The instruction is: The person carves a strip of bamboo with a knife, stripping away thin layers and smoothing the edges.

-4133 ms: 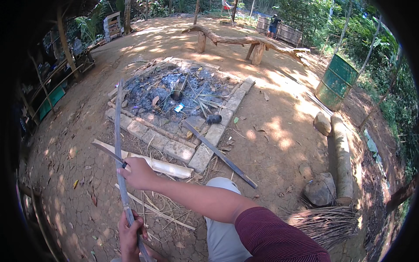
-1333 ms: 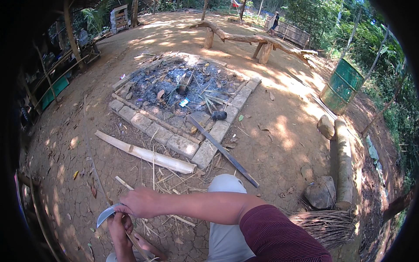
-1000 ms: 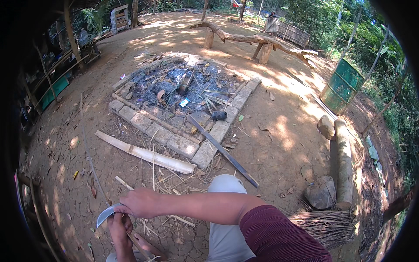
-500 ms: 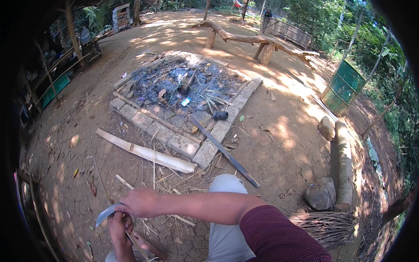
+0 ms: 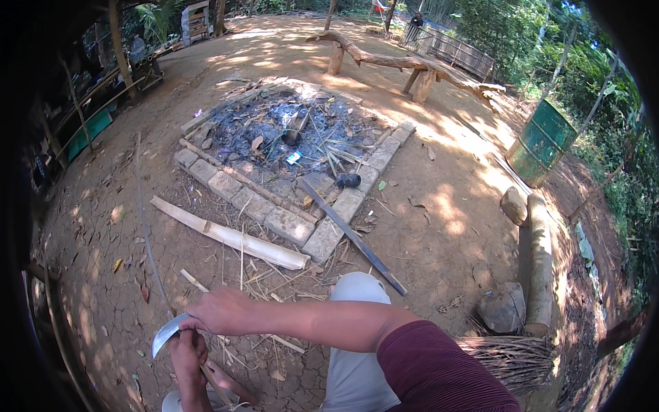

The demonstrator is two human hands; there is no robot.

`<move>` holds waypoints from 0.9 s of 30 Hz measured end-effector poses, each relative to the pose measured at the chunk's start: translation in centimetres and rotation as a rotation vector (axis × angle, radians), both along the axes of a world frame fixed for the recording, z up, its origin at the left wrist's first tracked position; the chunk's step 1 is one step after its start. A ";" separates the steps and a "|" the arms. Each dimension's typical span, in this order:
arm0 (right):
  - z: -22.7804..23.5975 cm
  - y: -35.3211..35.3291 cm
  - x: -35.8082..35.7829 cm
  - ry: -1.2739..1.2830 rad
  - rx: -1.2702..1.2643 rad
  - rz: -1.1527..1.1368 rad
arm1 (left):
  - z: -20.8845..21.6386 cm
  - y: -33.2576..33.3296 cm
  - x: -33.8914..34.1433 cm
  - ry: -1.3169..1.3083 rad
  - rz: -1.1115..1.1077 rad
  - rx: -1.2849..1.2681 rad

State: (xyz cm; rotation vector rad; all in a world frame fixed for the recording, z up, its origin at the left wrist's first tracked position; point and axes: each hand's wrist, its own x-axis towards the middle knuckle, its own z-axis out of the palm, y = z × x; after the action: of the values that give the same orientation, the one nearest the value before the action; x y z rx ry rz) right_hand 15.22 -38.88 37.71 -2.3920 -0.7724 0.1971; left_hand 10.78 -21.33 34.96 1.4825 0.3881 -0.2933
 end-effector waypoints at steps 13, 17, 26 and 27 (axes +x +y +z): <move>1.5 -3.2 4.4 -0.087 0.032 -0.307 | 1.7 -2.4 -2.0 -0.007 -0.167 -0.130; 1.1 -2.3 2.3 -0.078 0.075 -0.234 | 1.6 -1.9 -1.3 -0.033 -0.113 -0.124; 1.3 -6.5 7.6 -0.268 -0.050 -0.267 | 1.2 -3.6 -3.1 -0.037 -0.171 -0.142; 1.3 -7.2 8.4 -0.317 -0.045 -0.319 | 1.1 -3.9 -3.5 -0.041 -0.187 -0.145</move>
State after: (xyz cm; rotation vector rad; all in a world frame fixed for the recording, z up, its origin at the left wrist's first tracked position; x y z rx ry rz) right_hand 23.67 -46.09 38.97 -2.5822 -0.5125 -0.3039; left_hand 7.29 -25.21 36.09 1.3813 0.1911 -0.4302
